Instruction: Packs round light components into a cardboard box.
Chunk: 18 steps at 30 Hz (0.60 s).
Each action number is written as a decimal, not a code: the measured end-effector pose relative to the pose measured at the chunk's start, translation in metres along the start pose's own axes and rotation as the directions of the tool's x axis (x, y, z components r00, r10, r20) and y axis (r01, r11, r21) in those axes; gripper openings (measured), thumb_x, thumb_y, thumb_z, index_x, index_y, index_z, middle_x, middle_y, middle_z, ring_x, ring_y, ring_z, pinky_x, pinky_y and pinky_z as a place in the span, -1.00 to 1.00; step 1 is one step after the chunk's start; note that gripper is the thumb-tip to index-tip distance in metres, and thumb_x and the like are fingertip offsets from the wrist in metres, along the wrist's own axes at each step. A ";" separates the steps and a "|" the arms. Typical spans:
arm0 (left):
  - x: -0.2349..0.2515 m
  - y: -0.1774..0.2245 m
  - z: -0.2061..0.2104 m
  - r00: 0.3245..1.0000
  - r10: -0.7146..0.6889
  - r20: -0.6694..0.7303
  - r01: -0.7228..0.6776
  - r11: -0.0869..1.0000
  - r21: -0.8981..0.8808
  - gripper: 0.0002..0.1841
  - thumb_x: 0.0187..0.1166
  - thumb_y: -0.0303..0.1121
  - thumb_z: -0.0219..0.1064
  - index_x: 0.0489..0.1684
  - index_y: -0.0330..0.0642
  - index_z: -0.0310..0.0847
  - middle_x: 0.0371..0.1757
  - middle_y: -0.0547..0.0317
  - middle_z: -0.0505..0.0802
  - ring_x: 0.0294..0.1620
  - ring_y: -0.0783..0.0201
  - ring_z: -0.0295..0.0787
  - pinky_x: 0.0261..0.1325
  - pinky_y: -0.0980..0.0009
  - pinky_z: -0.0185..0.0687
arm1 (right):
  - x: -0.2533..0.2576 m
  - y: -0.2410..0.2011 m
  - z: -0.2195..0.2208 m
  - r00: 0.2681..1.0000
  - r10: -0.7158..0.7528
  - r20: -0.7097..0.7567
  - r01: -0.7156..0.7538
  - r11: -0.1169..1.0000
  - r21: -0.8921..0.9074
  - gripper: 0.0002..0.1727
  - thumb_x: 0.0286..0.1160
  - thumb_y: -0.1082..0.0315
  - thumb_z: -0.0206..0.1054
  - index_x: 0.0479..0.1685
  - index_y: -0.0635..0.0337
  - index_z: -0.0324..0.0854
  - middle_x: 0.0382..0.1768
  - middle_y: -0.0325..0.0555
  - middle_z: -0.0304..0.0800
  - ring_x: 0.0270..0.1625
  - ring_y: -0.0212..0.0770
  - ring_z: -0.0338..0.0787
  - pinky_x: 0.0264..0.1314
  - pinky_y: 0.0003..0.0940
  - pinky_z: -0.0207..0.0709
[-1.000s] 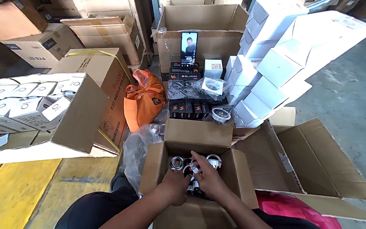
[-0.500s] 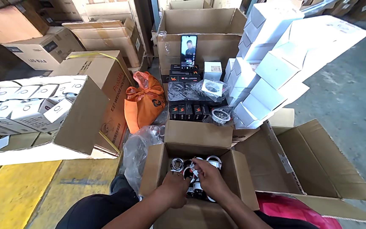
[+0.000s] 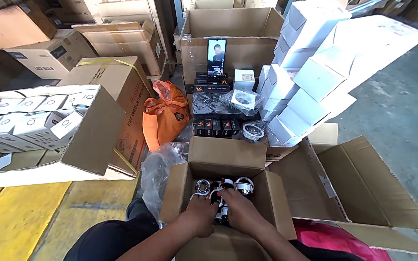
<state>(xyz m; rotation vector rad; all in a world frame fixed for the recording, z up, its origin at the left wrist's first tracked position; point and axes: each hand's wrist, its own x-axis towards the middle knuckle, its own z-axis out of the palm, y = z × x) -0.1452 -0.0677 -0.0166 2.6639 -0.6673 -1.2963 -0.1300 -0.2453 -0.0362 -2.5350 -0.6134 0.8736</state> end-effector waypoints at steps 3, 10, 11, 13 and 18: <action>0.001 0.000 0.000 1.000 -0.003 0.004 0.003 1.000 0.002 -0.31 0.52 -0.03 0.43 0.60 -0.19 0.42 0.44 -0.34 0.67 0.52 -0.36 0.52 0.53 -0.39 0.28 | -0.003 0.003 0.003 0.967 0.044 0.249 -0.023 0.996 -0.086 -0.39 0.34 0.44 0.39 0.51 0.14 0.52 0.37 0.24 0.63 0.41 0.33 0.64 0.26 0.38 0.57; 0.002 -0.001 -0.001 1.000 0.002 0.011 -0.002 1.000 0.001 -0.33 0.53 -0.02 0.42 0.58 -0.19 0.42 0.43 -0.32 0.67 0.50 -0.35 0.53 0.50 -0.38 0.31 | -0.008 0.001 -0.001 0.931 0.107 0.348 -0.046 0.983 -0.179 -0.35 0.71 -0.25 0.02 -0.13 0.18 0.72 -0.03 0.20 0.81 0.16 0.28 0.78 0.08 0.43 0.53; 0.002 -0.001 -0.001 1.000 0.001 0.012 -0.001 1.000 -0.002 -0.33 0.53 -0.02 0.42 0.57 -0.19 0.42 0.42 -0.33 0.68 0.50 -0.35 0.53 0.50 -0.38 0.31 | -0.008 0.000 -0.002 0.930 0.150 0.337 -0.088 0.977 -0.195 -0.21 0.64 -0.41 -0.04 -0.12 0.20 0.74 0.01 0.21 0.80 0.20 0.28 0.76 0.14 0.43 0.52; 0.003 -0.001 -0.002 1.000 -0.006 0.020 0.006 1.000 0.005 -0.31 0.52 -0.02 0.43 0.59 -0.19 0.41 0.43 -0.32 0.68 0.51 -0.35 0.53 0.52 -0.38 0.29 | -0.007 0.001 -0.002 0.939 0.167 0.302 -0.116 0.977 -0.180 -0.29 0.64 -0.32 0.09 0.16 0.20 0.70 0.21 0.26 0.74 0.35 0.32 0.69 0.28 0.43 0.48; 0.003 0.000 -0.002 1.000 -0.010 0.023 0.010 1.000 0.013 -0.30 0.52 -0.02 0.42 0.62 -0.17 0.39 0.46 -0.31 0.66 0.53 -0.34 0.51 0.53 -0.38 0.28 | -0.006 0.005 0.003 0.963 0.084 0.258 -0.054 0.991 -0.120 -0.40 0.63 -0.07 0.26 0.47 0.18 0.54 0.37 0.23 0.66 0.43 0.29 0.64 0.37 0.33 0.48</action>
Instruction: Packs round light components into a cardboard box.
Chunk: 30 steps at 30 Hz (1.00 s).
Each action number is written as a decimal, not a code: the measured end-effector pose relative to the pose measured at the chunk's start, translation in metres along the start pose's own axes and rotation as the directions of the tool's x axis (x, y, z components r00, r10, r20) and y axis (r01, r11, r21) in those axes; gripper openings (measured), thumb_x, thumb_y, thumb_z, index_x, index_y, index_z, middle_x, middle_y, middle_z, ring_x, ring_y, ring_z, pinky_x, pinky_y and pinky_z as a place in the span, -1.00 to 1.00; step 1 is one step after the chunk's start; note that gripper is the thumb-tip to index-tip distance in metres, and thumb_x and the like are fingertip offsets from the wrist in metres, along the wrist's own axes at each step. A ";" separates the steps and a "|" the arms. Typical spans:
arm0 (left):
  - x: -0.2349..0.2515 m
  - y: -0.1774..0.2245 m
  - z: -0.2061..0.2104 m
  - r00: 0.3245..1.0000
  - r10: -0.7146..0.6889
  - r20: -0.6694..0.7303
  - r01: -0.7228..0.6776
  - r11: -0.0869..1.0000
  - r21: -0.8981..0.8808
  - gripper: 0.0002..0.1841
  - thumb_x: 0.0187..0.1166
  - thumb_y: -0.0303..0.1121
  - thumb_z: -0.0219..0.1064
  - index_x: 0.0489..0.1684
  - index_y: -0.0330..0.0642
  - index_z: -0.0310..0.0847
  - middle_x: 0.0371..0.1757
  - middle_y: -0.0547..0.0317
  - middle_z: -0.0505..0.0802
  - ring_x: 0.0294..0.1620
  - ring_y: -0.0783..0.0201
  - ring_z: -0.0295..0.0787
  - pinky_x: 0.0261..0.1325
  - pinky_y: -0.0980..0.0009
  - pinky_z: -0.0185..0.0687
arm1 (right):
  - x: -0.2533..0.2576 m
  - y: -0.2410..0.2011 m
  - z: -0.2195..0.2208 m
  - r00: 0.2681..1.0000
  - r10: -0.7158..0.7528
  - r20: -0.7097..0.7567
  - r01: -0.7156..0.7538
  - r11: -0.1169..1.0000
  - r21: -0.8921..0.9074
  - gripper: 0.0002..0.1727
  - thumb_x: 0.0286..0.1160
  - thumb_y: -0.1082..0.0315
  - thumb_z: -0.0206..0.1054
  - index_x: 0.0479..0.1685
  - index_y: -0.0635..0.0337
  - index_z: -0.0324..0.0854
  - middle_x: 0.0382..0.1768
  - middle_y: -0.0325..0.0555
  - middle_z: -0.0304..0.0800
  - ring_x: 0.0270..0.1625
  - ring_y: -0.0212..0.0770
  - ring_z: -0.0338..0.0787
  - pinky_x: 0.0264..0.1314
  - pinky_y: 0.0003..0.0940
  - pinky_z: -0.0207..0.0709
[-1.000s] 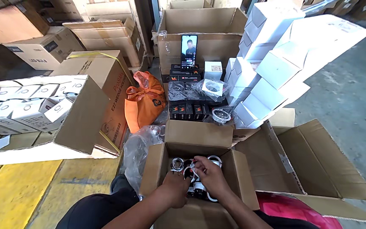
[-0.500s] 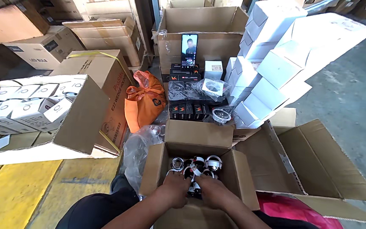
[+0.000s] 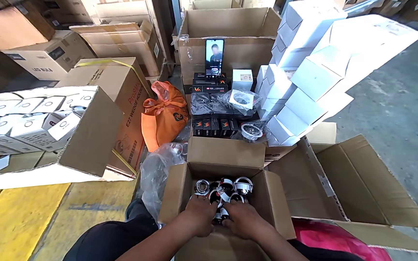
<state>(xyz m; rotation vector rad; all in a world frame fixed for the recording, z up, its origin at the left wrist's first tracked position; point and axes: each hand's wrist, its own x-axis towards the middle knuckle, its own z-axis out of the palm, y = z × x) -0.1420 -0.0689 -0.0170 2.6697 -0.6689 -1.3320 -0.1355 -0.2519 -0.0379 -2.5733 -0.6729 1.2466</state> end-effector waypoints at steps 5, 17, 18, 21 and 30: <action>0.001 0.000 0.002 1.000 0.011 -0.017 -0.011 1.000 -0.009 -0.32 0.52 -0.03 0.44 0.58 -0.19 0.43 0.43 -0.33 0.67 0.51 -0.36 0.53 0.52 -0.40 0.29 | 0.000 0.000 0.001 1.000 -0.020 -0.001 0.020 0.999 0.027 -0.40 0.62 -0.05 0.30 0.47 0.18 0.55 0.36 0.24 0.66 0.41 0.30 0.64 0.36 0.37 0.48; 0.001 -0.001 0.001 1.000 0.012 -0.006 -0.012 1.000 0.001 -0.32 0.53 -0.02 0.42 0.58 -0.20 0.42 0.42 -0.31 0.68 0.51 -0.34 0.53 0.51 -0.37 0.30 | 0.001 0.000 0.000 1.000 -0.011 0.012 0.011 1.000 0.021 -0.39 0.63 -0.04 0.29 0.51 0.18 0.51 0.40 0.22 0.64 0.45 0.27 0.62 0.39 0.35 0.47; 0.001 -0.001 0.001 1.000 0.010 -0.007 -0.010 1.000 0.001 -0.32 0.53 -0.02 0.42 0.58 -0.20 0.42 0.42 -0.31 0.68 0.51 -0.34 0.53 0.51 -0.37 0.30 | 0.001 0.000 0.000 1.000 -0.010 0.018 0.010 1.000 0.018 -0.39 0.63 -0.03 0.29 0.52 0.18 0.51 0.41 0.21 0.63 0.46 0.27 0.62 0.40 0.34 0.47; 0.000 0.000 0.000 1.000 0.008 -0.003 -0.008 1.000 -0.002 -0.32 0.52 -0.02 0.42 0.57 -0.20 0.42 0.43 -0.31 0.67 0.51 -0.34 0.52 0.52 -0.37 0.30 | 0.002 0.001 0.000 1.000 -0.008 0.020 0.008 1.000 0.013 -0.39 0.62 -0.03 0.30 0.53 0.17 0.50 0.42 0.20 0.63 0.47 0.27 0.61 0.40 0.35 0.46; 0.001 0.000 0.001 1.000 0.006 -0.002 -0.006 1.000 0.005 -0.30 0.53 0.00 0.41 0.61 -0.20 0.39 0.44 -0.31 0.67 0.52 -0.33 0.52 0.52 -0.37 0.29 | 0.001 0.000 0.000 1.000 -0.002 0.021 0.002 1.000 0.011 -0.38 0.62 -0.04 0.29 0.54 0.17 0.49 0.43 0.20 0.62 0.47 0.25 0.62 0.41 0.33 0.46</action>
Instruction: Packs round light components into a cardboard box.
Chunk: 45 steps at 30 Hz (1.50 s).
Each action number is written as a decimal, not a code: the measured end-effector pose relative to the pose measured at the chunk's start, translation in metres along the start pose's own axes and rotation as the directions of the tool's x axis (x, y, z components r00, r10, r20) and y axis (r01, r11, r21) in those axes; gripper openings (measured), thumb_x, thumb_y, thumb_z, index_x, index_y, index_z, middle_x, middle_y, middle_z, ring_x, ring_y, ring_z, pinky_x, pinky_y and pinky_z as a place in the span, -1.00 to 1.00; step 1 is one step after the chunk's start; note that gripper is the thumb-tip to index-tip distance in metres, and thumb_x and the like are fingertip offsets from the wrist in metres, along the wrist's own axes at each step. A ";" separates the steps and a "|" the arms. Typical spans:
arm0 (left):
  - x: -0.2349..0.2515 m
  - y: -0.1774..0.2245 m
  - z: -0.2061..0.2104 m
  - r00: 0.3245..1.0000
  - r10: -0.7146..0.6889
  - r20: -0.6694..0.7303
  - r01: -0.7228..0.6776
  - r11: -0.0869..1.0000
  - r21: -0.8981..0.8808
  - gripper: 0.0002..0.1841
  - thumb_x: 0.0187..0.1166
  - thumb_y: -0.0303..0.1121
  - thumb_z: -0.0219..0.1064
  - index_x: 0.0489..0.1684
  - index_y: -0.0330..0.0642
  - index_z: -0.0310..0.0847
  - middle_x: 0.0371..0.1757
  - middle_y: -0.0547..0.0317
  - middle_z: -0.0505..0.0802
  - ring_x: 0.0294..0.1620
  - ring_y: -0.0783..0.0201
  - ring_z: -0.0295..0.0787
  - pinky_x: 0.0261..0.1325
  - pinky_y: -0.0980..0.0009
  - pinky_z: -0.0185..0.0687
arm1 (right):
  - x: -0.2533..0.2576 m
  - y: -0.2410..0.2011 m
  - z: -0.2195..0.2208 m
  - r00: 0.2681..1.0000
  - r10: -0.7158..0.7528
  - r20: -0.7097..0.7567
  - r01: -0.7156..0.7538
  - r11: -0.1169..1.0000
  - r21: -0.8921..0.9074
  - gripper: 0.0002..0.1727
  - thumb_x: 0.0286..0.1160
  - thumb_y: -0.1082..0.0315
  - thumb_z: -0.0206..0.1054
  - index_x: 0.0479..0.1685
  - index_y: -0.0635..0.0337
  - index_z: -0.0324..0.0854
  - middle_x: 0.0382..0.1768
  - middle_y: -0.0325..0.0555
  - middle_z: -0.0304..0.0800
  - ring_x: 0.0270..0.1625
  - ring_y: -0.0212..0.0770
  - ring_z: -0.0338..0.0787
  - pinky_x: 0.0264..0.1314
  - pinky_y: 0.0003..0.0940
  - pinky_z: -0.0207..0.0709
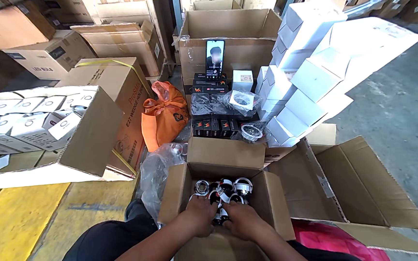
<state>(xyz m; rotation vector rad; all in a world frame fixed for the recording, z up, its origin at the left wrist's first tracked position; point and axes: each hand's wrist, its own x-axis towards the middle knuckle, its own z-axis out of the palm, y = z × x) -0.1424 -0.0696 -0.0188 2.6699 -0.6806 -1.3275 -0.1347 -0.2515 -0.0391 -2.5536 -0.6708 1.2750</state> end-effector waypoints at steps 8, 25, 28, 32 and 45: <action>-0.001 0.000 -0.002 1.000 0.003 0.003 -0.003 1.000 -0.012 -0.29 0.52 -0.02 0.43 0.62 -0.20 0.39 0.44 -0.33 0.66 0.52 -0.35 0.51 0.51 -0.39 0.29 | -0.001 0.001 0.000 1.000 -0.016 -0.016 0.016 1.000 0.016 -0.39 0.59 0.02 0.34 0.53 0.18 0.50 0.41 0.23 0.63 0.45 0.29 0.62 0.39 0.37 0.47; 0.000 0.000 0.000 1.000 0.001 0.010 -0.001 1.000 0.003 -0.30 0.54 -0.01 0.42 0.61 -0.19 0.39 0.45 -0.31 0.67 0.53 -0.32 0.51 0.53 -0.35 0.29 | -0.001 0.002 0.002 1.000 -0.016 -0.011 0.016 1.000 0.000 -0.36 0.61 -0.03 0.31 0.57 0.17 0.47 0.43 0.21 0.62 0.47 0.27 0.61 0.41 0.33 0.46; 0.000 0.000 -0.001 1.000 0.002 0.010 -0.002 1.000 0.004 -0.31 0.54 -0.01 0.42 0.61 -0.19 0.40 0.44 -0.31 0.67 0.53 -0.32 0.51 0.53 -0.35 0.29 | -0.001 0.002 0.001 1.000 -0.013 -0.008 0.013 1.000 -0.001 -0.37 0.62 -0.03 0.30 0.56 0.18 0.48 0.43 0.21 0.62 0.48 0.26 0.61 0.42 0.32 0.46; 0.000 0.000 0.000 1.000 0.000 0.005 0.000 1.000 0.001 -0.31 0.54 0.00 0.41 0.60 -0.19 0.40 0.44 -0.31 0.67 0.52 -0.33 0.52 0.53 -0.36 0.30 | -0.001 0.001 0.002 1.000 -0.010 -0.006 0.010 1.000 -0.007 -0.36 0.62 -0.03 0.30 0.58 0.17 0.46 0.44 0.20 0.61 0.48 0.26 0.60 0.42 0.32 0.46; -0.008 0.006 -0.010 0.999 0.053 0.010 -0.053 0.999 -0.012 -0.74 0.42 -0.53 0.36 0.07 -0.29 0.64 0.04 -0.28 0.83 0.11 -0.35 0.79 -0.04 -0.40 0.63 | -0.002 0.000 0.001 1.000 -0.001 -0.010 0.002 1.000 0.008 -0.35 0.61 -0.02 0.31 0.59 0.14 0.46 0.44 0.20 0.61 0.49 0.28 0.59 0.42 0.36 0.44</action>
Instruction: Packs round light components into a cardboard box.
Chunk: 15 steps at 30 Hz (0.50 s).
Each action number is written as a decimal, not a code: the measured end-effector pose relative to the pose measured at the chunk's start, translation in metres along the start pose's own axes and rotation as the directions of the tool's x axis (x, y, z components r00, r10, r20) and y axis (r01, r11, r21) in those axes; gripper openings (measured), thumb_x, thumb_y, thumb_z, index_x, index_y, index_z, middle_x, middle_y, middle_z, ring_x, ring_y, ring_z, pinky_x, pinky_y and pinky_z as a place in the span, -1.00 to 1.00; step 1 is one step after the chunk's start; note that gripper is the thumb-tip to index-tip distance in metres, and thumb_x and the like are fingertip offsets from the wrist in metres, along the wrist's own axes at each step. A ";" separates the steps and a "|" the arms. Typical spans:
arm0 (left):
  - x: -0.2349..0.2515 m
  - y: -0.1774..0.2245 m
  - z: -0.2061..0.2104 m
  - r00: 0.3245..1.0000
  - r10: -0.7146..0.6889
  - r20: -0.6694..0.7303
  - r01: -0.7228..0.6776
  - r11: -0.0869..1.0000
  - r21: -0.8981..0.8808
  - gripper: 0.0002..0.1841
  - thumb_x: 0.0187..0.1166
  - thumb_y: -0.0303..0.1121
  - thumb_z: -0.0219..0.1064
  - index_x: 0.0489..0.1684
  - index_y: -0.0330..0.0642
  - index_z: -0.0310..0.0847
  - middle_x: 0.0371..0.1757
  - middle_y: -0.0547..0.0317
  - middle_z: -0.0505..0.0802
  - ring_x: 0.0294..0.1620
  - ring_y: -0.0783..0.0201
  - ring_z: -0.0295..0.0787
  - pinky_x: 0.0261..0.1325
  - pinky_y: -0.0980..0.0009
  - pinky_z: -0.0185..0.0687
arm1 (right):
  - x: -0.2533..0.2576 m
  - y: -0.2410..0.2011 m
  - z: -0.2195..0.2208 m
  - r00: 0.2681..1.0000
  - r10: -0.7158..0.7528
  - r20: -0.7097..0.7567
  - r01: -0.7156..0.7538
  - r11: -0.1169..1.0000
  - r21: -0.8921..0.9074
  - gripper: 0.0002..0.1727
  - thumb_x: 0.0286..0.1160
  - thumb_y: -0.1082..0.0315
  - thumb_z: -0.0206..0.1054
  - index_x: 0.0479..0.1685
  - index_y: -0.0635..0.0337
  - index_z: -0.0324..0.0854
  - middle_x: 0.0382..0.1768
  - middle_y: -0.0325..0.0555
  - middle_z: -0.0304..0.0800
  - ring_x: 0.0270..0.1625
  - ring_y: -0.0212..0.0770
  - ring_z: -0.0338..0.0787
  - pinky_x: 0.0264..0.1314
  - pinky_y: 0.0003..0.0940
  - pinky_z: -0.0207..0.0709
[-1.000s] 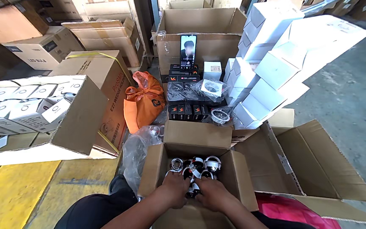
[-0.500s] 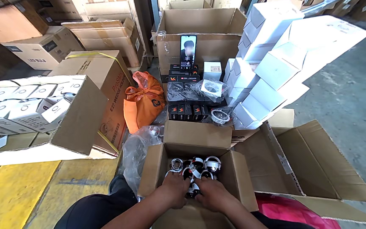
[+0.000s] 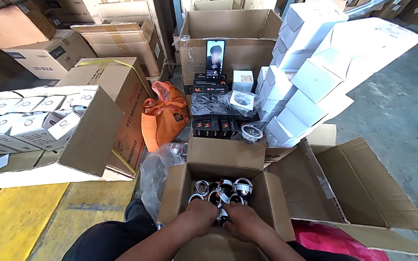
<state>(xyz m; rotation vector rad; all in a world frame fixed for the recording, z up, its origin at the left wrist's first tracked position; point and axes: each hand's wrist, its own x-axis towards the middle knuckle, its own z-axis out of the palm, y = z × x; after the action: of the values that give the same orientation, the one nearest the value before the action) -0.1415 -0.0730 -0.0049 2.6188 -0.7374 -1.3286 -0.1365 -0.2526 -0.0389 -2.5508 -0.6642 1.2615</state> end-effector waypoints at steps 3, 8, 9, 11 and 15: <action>-0.005 0.005 -0.007 0.995 0.045 -0.089 -0.045 0.999 0.010 -0.83 0.63 -0.37 0.25 -0.02 -0.27 0.64 -0.11 -0.23 0.85 0.01 -0.30 0.82 -0.09 -0.34 0.64 | -0.001 -0.001 0.000 1.000 -0.003 -0.002 0.003 1.000 0.001 -0.38 0.60 -0.03 0.32 0.53 0.16 0.50 0.40 0.21 0.64 0.46 0.28 0.61 0.40 0.36 0.46; -0.002 0.002 -0.003 0.954 0.158 -0.254 -0.147 0.987 0.063 -0.56 0.74 -0.09 0.09 -0.37 -0.28 0.66 -0.33 -0.12 0.84 -0.06 -0.16 0.81 0.33 -0.24 0.42 | -0.001 0.000 -0.001 1.000 -0.003 0.000 0.003 1.000 0.005 -0.39 0.59 -0.01 0.33 0.52 0.18 0.50 0.41 0.22 0.63 0.47 0.28 0.61 0.40 0.35 0.46; 0.001 -0.001 0.000 0.956 0.164 -0.243 -0.151 0.986 0.072 -0.58 0.73 -0.11 0.12 -0.33 -0.29 0.69 -0.25 -0.13 0.86 0.06 -0.17 0.78 0.49 -0.26 0.31 | -0.001 0.000 -0.001 1.000 0.000 0.004 0.000 1.000 0.004 -0.39 0.59 -0.01 0.33 0.51 0.18 0.50 0.41 0.22 0.63 0.46 0.29 0.61 0.39 0.35 0.46; 0.005 -0.003 0.004 0.984 0.103 -0.143 -0.094 0.993 0.069 -0.63 0.70 -0.11 0.19 -0.03 -0.29 0.71 0.08 -0.20 0.85 0.36 -0.25 0.66 0.59 -0.33 0.22 | 0.000 -0.001 -0.001 1.000 0.003 0.011 -0.003 1.000 -0.001 -0.37 0.60 -0.02 0.32 0.53 0.18 0.49 0.42 0.22 0.62 0.46 0.29 0.61 0.40 0.36 0.46; 0.008 -0.007 0.011 0.999 -0.045 0.019 0.044 0.999 0.018 -0.48 0.55 -0.11 0.39 0.36 -0.27 0.58 0.37 -0.30 0.72 0.47 -0.33 0.57 0.47 -0.38 0.35 | 0.001 0.000 0.000 1.000 0.011 0.016 -0.011 1.000 -0.011 -0.35 0.60 -0.03 0.31 0.57 0.16 0.47 0.45 0.22 0.60 0.48 0.29 0.60 0.40 0.35 0.46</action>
<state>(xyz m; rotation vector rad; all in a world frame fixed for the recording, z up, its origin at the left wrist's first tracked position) -0.1439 -0.0696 -0.0197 2.6547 -0.7000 -1.3668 -0.1357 -0.2515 -0.0395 -2.5587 -0.6633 1.2865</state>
